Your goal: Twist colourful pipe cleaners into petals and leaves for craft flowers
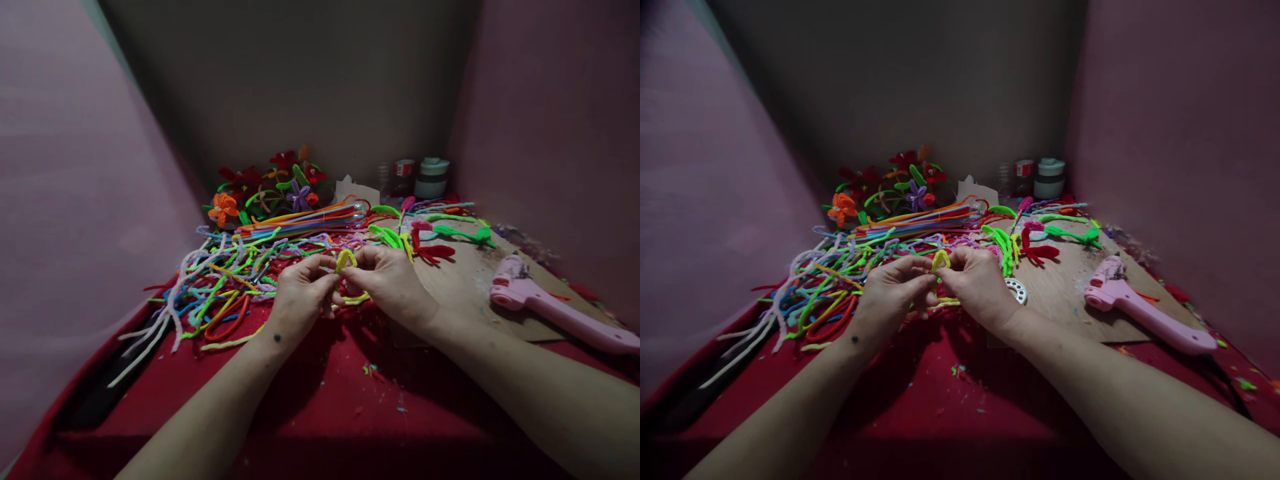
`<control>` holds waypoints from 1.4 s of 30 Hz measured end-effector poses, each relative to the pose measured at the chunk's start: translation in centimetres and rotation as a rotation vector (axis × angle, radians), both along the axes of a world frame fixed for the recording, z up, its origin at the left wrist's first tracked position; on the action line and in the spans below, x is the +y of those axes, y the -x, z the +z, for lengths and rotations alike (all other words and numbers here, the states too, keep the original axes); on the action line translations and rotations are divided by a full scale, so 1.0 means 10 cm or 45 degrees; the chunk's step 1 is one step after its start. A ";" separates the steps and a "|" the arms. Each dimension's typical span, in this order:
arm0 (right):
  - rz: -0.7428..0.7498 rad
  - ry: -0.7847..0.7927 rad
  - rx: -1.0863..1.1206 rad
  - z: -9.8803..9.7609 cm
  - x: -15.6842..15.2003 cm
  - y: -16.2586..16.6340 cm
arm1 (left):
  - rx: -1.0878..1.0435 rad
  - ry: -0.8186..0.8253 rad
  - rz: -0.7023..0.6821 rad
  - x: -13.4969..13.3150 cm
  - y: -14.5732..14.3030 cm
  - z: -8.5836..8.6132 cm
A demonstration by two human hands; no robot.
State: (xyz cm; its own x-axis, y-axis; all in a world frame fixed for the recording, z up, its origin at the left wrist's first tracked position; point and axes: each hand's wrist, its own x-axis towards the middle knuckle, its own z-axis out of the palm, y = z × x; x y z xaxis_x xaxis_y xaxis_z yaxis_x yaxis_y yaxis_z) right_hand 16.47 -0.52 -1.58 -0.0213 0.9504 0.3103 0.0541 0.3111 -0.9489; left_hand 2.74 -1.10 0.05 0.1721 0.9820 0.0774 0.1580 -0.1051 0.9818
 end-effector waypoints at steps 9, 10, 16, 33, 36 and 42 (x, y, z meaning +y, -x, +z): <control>0.227 0.342 0.211 0.09 0.02 -0.06 | -0.187 0.041 -0.057 -0.01 -0.02 0.03; 0.244 0.343 0.214 0.10 0.02 -0.07 | -0.182 0.045 -0.060 -0.01 -0.01 0.05; 0.411 0.477 0.267 0.11 0.05 -0.13 | -0.168 0.146 -0.100 0.00 0.02 0.08; 0.328 0.313 0.434 0.04 0.11 -0.09 | -0.228 0.230 -0.271 0.02 0.03 0.06; 0.339 0.349 0.489 0.02 0.10 -0.07 | -0.190 0.215 -0.285 0.03 0.03 0.04; 0.442 0.410 0.531 -0.05 0.10 -0.04 | -0.199 0.386 -0.353 0.06 0.07 0.02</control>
